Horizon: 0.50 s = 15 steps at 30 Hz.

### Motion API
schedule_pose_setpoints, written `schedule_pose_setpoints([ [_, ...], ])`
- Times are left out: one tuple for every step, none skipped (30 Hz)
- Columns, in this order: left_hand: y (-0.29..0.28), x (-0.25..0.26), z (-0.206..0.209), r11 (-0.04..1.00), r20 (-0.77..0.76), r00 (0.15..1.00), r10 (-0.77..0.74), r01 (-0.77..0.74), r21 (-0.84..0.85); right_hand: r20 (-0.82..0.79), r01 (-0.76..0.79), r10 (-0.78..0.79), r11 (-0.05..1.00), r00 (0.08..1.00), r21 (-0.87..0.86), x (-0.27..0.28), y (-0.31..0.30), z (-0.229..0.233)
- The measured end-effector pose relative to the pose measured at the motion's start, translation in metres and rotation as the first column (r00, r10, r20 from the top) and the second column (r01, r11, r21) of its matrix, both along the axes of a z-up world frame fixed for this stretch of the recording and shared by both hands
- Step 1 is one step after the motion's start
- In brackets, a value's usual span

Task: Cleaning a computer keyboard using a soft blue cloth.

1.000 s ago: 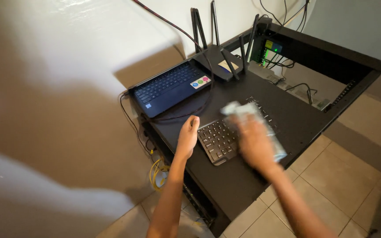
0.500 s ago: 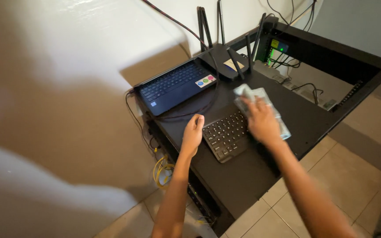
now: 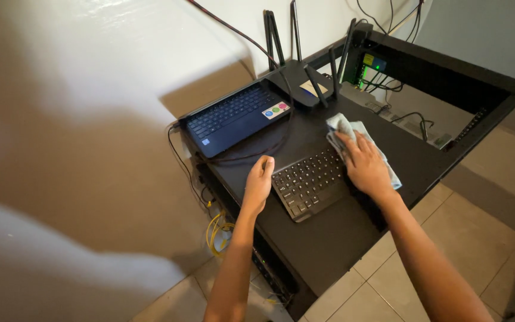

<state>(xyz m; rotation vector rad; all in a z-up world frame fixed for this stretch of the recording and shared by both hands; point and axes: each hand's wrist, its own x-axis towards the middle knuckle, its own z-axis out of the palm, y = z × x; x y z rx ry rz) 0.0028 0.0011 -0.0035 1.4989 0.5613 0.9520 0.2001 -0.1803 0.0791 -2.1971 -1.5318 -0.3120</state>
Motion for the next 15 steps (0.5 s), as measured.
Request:
schedule_pose_setpoints([
  [0.001,0.001,-0.001,1.0,-0.001,1.0,0.001,-0.001,-0.002,0.015,0.016,-0.017,0.998,1.0,0.061,0.001,-0.001,-0.002],
  [0.0,0.002,-0.001,1.0,-0.003,1.0,0.0,0.0,-0.004,0.027,0.033,-0.037,0.992,0.999,0.122,0.003,-0.003,-0.004],
  [0.003,0.003,-0.003,1.0,-0.001,1.0,-0.003,0.003,-0.003,0.029,0.035,-0.039,0.992,0.999,0.123,-0.016,-0.007,-0.002],
  [0.005,0.004,-0.007,1.0,0.013,1.0,-0.009,0.009,0.007,0.021,0.043,-0.045,0.996,0.999,0.075,-0.036,-0.01,-0.001],
  [0.007,0.005,-0.01,1.0,0.026,1.0,-0.017,0.016,0.016,0.013,0.051,-0.051,0.998,0.999,0.026,-0.055,-0.013,0.0],
  [0.005,0.004,-0.007,1.0,0.027,0.999,-0.018,0.018,0.015,0.013,0.052,-0.053,0.998,0.999,0.025,-0.072,-0.023,0.003],
  [0.003,0.003,-0.005,1.0,0.006,1.0,-0.007,0.007,0.009,0.036,-0.052,0.05,0.998,0.998,0.044,-0.089,-0.032,0.007],
  [0.002,0.001,-0.002,1.0,-0.017,1.0,0.006,-0.006,0.004,0.06,-0.158,0.154,0.986,0.986,0.061,-0.107,-0.04,0.01],
  [0.002,0.001,-0.001,1.0,-0.018,1.0,0.007,-0.007,0.004,0.059,-0.158,0.155,0.986,0.986,0.061,-0.107,-0.045,0.013],
  [0.001,0.001,0.001,1.0,-0.033,0.999,0.005,-0.005,-0.003,0.026,-0.215,0.214,0.976,0.977,0.037,-0.107,-0.05,0.017],
  [0.001,0.0,0.002,1.0,-0.049,0.999,0.003,-0.003,-0.009,-0.008,-0.271,0.271,0.962,0.962,0.016,-0.108,-0.056,0.021],
  [0.001,-0.001,0.002,1.0,-0.05,0.999,0.003,-0.004,-0.009,-0.009,-0.272,0.272,0.962,0.962,0.016,-0.093,-0.059,0.016],
  [0.0,-0.001,0.002,1.0,-0.036,0.999,0.001,-0.001,0.004,0.008,-0.213,0.213,0.977,0.977,0.004,-0.077,-0.062,0.01],
  [0.0,-0.001,0.002,1.0,-0.022,1.0,-0.001,0.002,0.017,0.026,-0.152,0.152,0.988,0.988,-0.007,-0.062,-0.065,0.004],
  [0.001,-0.002,0.0,1.0,-0.023,1.0,-0.002,0.002,0.017,0.025,-0.152,0.152,0.988,0.988,-0.007,-0.049,-0.065,0.002],
])
